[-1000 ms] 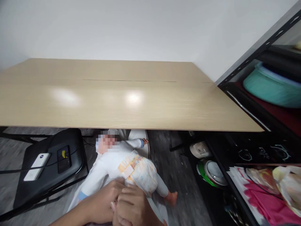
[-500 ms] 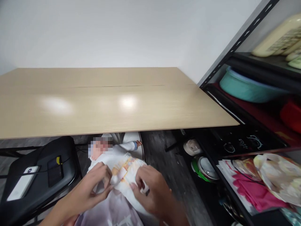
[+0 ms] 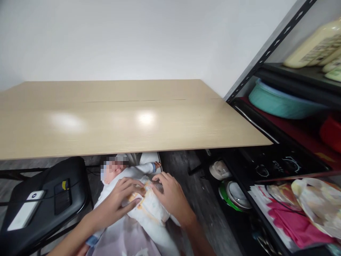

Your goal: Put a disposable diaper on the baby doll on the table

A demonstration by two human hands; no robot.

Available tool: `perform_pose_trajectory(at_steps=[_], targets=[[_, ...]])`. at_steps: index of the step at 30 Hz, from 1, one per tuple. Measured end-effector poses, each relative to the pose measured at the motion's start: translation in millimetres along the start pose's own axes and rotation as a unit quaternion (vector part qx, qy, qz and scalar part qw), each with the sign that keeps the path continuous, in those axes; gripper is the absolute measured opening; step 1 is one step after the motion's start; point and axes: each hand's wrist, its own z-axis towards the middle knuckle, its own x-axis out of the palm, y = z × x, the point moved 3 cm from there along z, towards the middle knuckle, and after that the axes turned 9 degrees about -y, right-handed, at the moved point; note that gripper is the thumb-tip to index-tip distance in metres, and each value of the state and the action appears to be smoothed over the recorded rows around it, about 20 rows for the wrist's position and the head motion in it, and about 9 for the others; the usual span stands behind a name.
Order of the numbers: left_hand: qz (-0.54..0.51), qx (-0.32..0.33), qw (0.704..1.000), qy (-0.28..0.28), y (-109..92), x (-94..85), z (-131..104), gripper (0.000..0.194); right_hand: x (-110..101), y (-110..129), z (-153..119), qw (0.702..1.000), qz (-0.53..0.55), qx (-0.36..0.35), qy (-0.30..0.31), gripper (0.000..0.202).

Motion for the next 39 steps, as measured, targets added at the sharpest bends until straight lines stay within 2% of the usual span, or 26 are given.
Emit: perform_pose_trajectory(at_steps=[6,12,16,19,21,23,25,27,29,31,33,35,39], targets=[[-0.033,0.001,0.999,-0.024,0,-2.6,-7,0.006,10,-7,10,0.999,0.007,-0.042,0.0,0.015],[-0.073,0.003,0.997,-0.006,-9,-8.5,-17,0.009,10,-16,17,0.998,-0.026,-0.054,-0.01,0.025],[-0.079,-0.009,0.997,0.027,-16,-23.8,-38,0.011,9,-44,30,0.997,-0.064,-0.019,-0.047,0.03],[-0.057,-0.029,0.995,0.073,-21,-35.5,-56,0.012,10,-68,40,0.996,-0.083,-0.002,-0.04,0.03],[-0.04,-0.05,0.993,0.104,-24,-39.5,-66,0.012,11,-73,44,0.996,-0.081,-0.004,-0.03,0.028],[-0.041,-0.07,0.989,0.125,-26,-39.8,-74,0.01,11,-65,45,0.997,-0.074,-0.013,-0.026,0.024],[-0.062,-0.086,0.986,0.127,-26,-37.8,-77,0.009,12,-42,44,0.998,-0.038,-0.038,-0.02,0.02],[-0.088,-0.094,0.986,0.107,-24,-35.2,-78,0.013,15,-11,43,0.996,0.025,-0.084,0.004,0.023],[-0.113,-0.096,0.986,0.074,-21,-33.0,-76,0.017,20,19,40,0.986,0.071,-0.138,0.059,0.026],[-0.123,-0.095,0.987,0.038,-17,-31.6,-71,0.02,27,39,40,0.975,0.078,-0.174,0.112,0.023],[-0.117,-0.095,0.989,0.009,-14,-30.7,-63,0.02,30,47,43,0.973,0.053,-0.185,0.128,0.019],[-0.101,-0.093,0.99,-0.012,-12,-30.6,-55,0.02,27,48,48,0.974,0.016,-0.193,0.114,0.017],[-0.075,-0.075,0.994,-0.041,-6,-33.0,-41,0.023,1,48,47,0.962,-0.033,-0.241,0.122,0.039]])
